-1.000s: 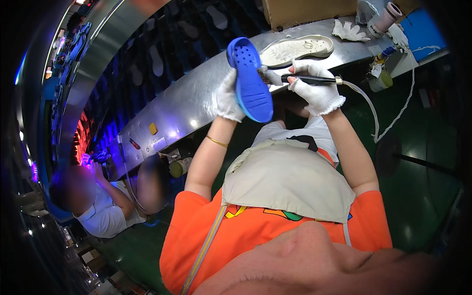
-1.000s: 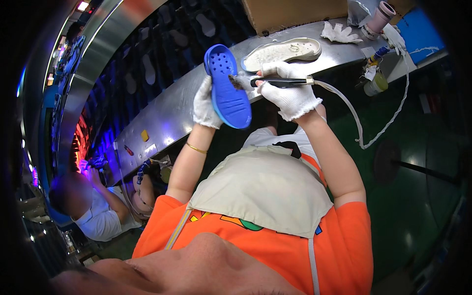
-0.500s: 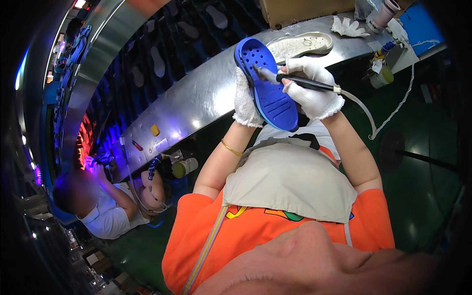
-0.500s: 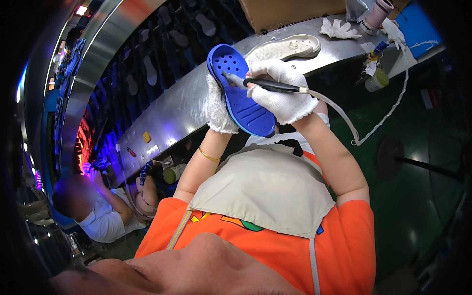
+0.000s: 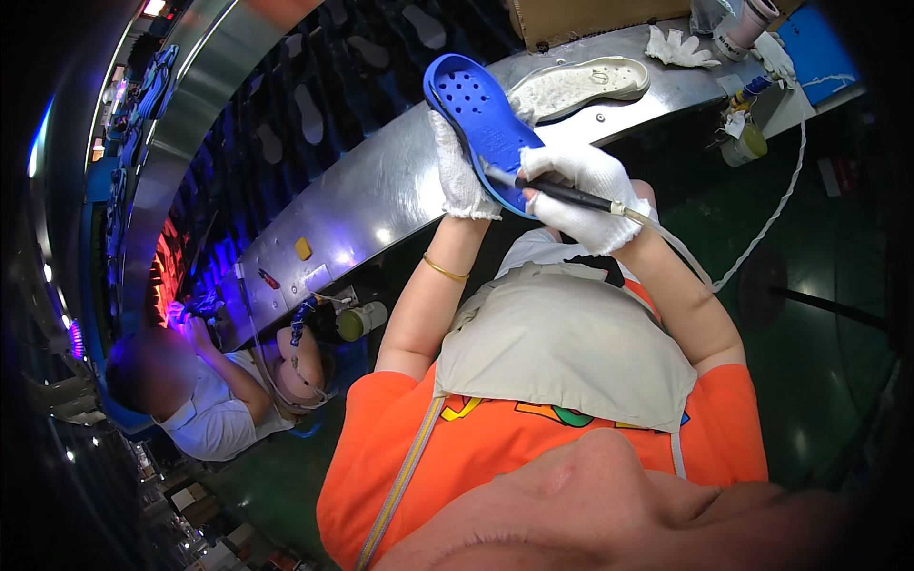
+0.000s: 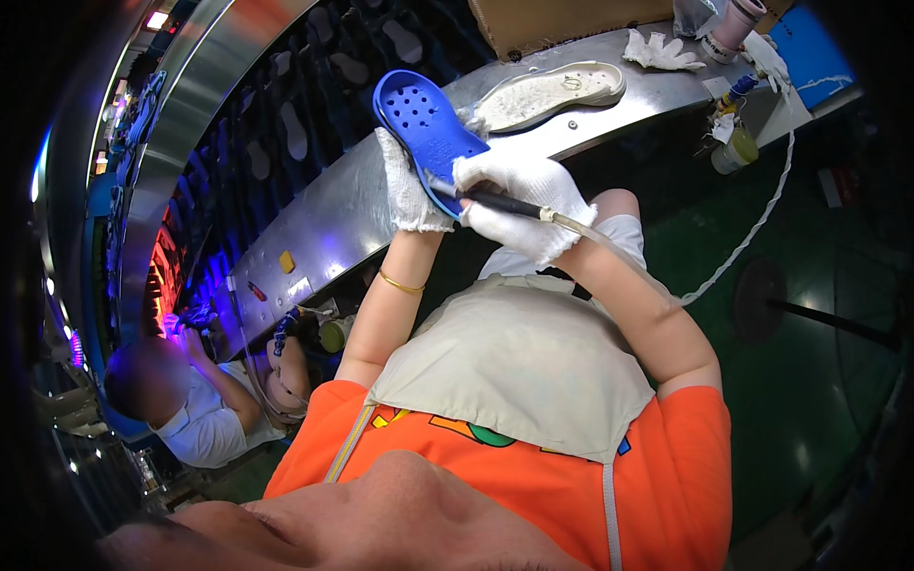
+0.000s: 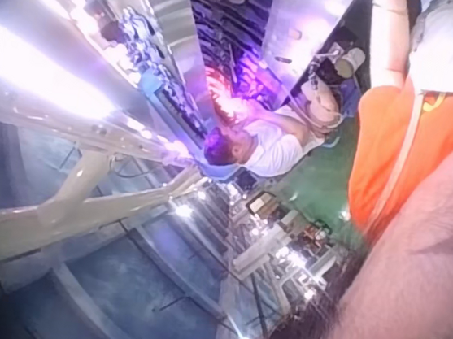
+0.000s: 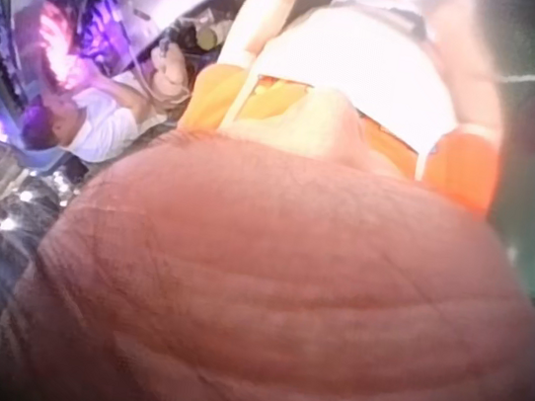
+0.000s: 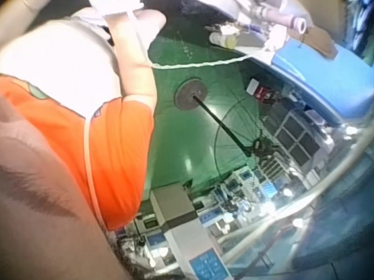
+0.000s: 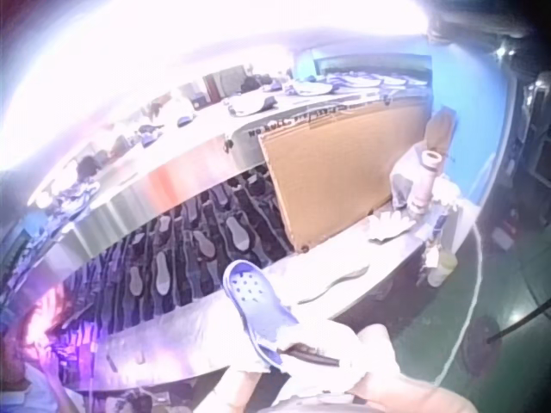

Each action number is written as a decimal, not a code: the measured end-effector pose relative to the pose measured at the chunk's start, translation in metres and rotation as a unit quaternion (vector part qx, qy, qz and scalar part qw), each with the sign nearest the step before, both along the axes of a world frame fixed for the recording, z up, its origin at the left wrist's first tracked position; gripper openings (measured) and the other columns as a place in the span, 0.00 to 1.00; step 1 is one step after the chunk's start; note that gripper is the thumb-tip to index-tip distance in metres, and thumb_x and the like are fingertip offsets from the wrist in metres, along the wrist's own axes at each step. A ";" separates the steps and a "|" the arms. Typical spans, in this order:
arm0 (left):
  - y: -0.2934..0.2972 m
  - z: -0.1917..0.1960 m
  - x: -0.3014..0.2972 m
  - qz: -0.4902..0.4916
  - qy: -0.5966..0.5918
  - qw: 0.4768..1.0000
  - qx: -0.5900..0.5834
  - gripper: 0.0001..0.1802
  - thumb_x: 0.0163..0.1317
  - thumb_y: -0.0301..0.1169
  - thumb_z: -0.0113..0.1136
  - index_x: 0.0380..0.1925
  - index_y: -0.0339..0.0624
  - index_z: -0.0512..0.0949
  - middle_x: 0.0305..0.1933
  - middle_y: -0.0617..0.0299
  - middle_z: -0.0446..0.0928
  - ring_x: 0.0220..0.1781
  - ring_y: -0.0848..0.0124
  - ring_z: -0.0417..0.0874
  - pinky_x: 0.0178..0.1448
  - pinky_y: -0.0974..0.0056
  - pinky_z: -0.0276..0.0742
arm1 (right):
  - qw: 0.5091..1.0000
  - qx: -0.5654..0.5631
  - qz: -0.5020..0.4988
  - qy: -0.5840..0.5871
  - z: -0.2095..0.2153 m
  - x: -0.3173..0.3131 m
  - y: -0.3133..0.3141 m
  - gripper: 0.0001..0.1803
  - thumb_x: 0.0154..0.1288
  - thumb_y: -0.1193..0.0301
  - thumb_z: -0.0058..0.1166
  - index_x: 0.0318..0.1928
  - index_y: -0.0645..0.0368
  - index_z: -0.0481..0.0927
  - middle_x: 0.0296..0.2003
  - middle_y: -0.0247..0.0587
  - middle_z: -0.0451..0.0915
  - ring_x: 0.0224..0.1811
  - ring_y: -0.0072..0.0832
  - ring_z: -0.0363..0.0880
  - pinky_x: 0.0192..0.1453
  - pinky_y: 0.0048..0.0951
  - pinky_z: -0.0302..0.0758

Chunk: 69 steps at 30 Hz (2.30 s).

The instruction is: The person repeatedly picks up blue slippers from a metal counter and scrubs their soles with a brush. The person handles the slippers one at a time, scrubbing the bottom surface and then placing them back on the counter.

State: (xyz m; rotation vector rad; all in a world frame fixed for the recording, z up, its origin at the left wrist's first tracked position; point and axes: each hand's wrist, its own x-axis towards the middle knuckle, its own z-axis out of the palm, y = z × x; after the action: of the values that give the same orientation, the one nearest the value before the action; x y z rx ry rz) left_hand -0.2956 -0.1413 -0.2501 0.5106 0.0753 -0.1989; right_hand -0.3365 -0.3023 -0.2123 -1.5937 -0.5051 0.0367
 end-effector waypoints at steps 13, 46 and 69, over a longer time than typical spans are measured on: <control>0.001 -0.011 -0.012 -0.061 -0.014 0.993 -0.099 0.42 0.60 0.66 0.37 0.63 0.46 0.62 0.62 0.55 0.66 0.59 0.60 0.71 0.65 0.53 0.66 | 0.993 0.108 -0.043 0.017 0.001 0.012 -0.004 0.06 0.54 0.81 0.57 0.34 0.64 0.77 0.33 0.36 0.79 0.36 0.20 0.78 0.45 0.22 0.75; 0.030 0.027 0.021 -0.085 -0.081 0.991 -0.068 0.42 0.60 0.66 0.37 0.60 0.43 0.65 0.58 0.45 0.71 0.57 0.51 0.75 0.64 0.42 0.67 | 0.972 0.077 0.146 0.169 -0.013 0.001 -0.016 0.04 0.53 0.75 0.59 0.31 0.58 0.79 0.32 0.35 0.80 0.33 0.19 0.77 0.40 0.22 0.76; 0.029 0.046 0.032 -0.252 0.064 0.937 0.235 0.22 0.64 0.44 0.54 0.47 0.36 0.76 0.41 0.52 0.81 0.37 0.67 0.84 0.41 0.65 0.83 | 0.955 -0.170 0.227 -0.090 0.026 0.048 -0.027 0.09 0.44 0.78 0.63 0.30 0.59 0.79 0.32 0.35 0.80 0.38 0.27 0.79 0.44 0.26 0.76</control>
State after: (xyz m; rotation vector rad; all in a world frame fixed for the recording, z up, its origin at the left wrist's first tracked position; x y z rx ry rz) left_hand -0.2636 -0.1118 -0.2038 0.9921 0.1186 -0.7297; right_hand -0.2886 -0.3289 -0.1868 -1.7932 -1.0459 0.3447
